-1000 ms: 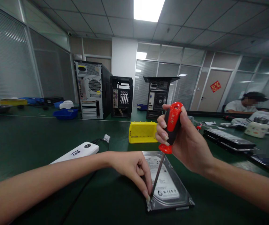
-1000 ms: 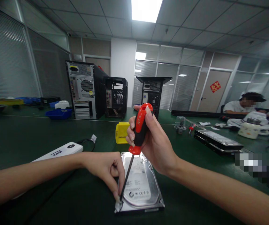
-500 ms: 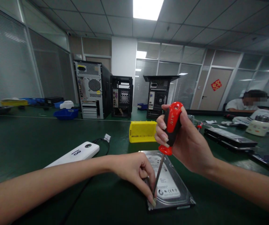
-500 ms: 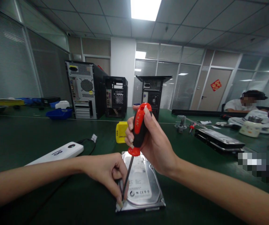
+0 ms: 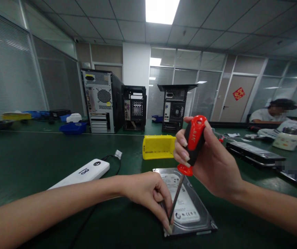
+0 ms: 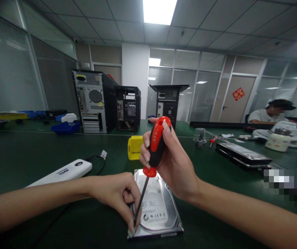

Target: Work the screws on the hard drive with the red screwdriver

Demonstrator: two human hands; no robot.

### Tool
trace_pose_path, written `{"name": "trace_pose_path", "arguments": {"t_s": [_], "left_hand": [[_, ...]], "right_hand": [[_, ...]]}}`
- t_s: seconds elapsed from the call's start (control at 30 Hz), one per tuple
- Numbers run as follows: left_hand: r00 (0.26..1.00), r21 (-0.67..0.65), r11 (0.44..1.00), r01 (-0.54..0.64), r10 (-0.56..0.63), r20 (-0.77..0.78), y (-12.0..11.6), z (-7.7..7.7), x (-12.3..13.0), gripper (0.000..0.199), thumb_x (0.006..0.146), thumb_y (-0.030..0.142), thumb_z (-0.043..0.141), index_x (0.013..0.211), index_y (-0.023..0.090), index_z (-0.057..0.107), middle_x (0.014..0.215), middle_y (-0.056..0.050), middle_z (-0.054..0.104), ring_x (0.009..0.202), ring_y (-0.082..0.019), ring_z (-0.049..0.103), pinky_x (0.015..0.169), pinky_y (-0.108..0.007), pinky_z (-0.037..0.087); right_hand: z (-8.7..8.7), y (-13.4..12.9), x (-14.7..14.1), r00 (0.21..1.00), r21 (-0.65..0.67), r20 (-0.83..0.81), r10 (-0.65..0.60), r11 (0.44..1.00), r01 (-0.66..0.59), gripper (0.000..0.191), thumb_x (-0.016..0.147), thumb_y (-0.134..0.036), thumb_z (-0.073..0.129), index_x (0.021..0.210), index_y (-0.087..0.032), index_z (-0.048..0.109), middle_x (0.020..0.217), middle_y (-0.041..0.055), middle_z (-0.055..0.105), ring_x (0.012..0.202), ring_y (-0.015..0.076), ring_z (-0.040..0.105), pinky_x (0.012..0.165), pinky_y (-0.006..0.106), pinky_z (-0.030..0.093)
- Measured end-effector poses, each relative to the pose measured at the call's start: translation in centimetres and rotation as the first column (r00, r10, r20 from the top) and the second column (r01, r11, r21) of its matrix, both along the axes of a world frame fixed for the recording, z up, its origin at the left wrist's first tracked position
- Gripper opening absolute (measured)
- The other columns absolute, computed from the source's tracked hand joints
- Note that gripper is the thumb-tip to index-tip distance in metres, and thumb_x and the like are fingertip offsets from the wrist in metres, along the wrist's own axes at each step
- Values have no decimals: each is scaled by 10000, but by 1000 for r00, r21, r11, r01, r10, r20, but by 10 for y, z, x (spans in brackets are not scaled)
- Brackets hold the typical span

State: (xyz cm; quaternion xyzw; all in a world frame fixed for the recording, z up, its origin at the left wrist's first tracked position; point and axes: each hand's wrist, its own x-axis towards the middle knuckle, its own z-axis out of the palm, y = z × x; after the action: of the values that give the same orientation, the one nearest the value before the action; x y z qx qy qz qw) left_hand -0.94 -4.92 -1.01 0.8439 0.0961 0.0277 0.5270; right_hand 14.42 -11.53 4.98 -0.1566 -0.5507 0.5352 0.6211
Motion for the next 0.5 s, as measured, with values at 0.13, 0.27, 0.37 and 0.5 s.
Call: {"name": "trace_pose_path", "arguments": {"t_s": [0.13,0.27,0.37,0.5], "left_hand": [[1000,-33,999,8,-8,9,1,0,-1,331,614,350,722,827,102,677,463,89,313,433,-42,169,392,-220,114],[1000,-14,1000,-2,3,3,1,0,-1,321,600,349,731,814,115,677,469,88,321,439,-40,188,401,-214,123],[1000,-24,1000,-12,13,17,0,-1,-1,314,593,351,736,795,119,673,467,88,332,434,-38,205,402,-210,127],[1000,-60,998,-12,13,18,0,-1,-1,282,603,291,738,810,112,668,468,93,306,429,-36,200,398,-205,126]], "right_hand": [[4,-1,1,1000,3,8,-2,1000,2,231,856,-400,371,995,-285,514,686,-8,419,519,101,409,483,234,405],[6,1,3,999,12,20,-39,999,39,227,857,-407,366,966,-285,523,668,-11,408,513,103,401,464,226,399],[6,1,4,998,16,31,-60,998,60,230,850,-423,375,963,-287,524,668,-13,407,514,105,397,461,227,397],[7,0,3,998,7,23,-57,998,57,230,858,-415,360,952,-286,526,669,-13,406,510,102,392,457,223,385]]}}
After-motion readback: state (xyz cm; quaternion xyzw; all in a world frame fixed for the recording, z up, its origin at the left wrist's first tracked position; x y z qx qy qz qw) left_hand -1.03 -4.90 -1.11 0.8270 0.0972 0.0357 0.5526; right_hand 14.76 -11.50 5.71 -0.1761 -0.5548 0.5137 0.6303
